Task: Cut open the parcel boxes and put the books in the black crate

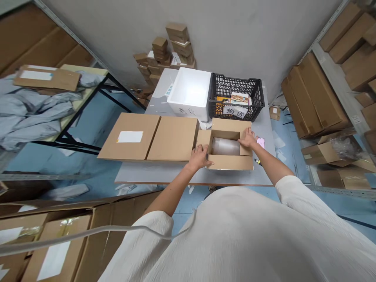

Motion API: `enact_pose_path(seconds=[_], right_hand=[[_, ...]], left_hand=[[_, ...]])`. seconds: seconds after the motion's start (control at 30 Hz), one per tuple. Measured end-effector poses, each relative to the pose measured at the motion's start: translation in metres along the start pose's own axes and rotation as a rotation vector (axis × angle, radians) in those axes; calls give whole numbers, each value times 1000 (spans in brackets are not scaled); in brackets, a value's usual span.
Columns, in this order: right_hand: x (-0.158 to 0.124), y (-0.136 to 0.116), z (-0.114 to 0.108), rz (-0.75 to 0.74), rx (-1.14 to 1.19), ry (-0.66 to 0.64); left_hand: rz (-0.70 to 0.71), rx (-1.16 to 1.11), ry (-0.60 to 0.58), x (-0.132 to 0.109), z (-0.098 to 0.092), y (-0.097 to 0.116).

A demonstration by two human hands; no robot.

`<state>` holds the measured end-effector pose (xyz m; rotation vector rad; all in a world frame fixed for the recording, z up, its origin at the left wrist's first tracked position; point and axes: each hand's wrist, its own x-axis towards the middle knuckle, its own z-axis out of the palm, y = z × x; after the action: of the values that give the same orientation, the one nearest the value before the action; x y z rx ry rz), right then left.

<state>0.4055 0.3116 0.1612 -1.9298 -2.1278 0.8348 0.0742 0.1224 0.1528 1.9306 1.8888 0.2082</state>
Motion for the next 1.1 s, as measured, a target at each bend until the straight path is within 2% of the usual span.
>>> enact_pose_path(seconds=[0.2,0.37,0.53,0.63,0.73,0.87,1.1], right_hand=[[-14,12,-25,-9,14,-33],[-36,48,-48,-136,261,141],[-48,95,-60,-10,456,269],[-54,116,-61,113,454,322],[-61,126,-56,207,378,346],[-65,125,-50,293,270,335],[-65,115,-60,278,96,292]], left_hand=[[4,-89,-33,3,6,-13],[5,-116,-19,-2,5,-10],[33,-68,-24,-1,-5,-9],[48,35,-75,5,-18,-6],[66,174,-162,20,-34,-1],[160,276,-251,52,-49,4],[225,327,-326,105,-61,0]])
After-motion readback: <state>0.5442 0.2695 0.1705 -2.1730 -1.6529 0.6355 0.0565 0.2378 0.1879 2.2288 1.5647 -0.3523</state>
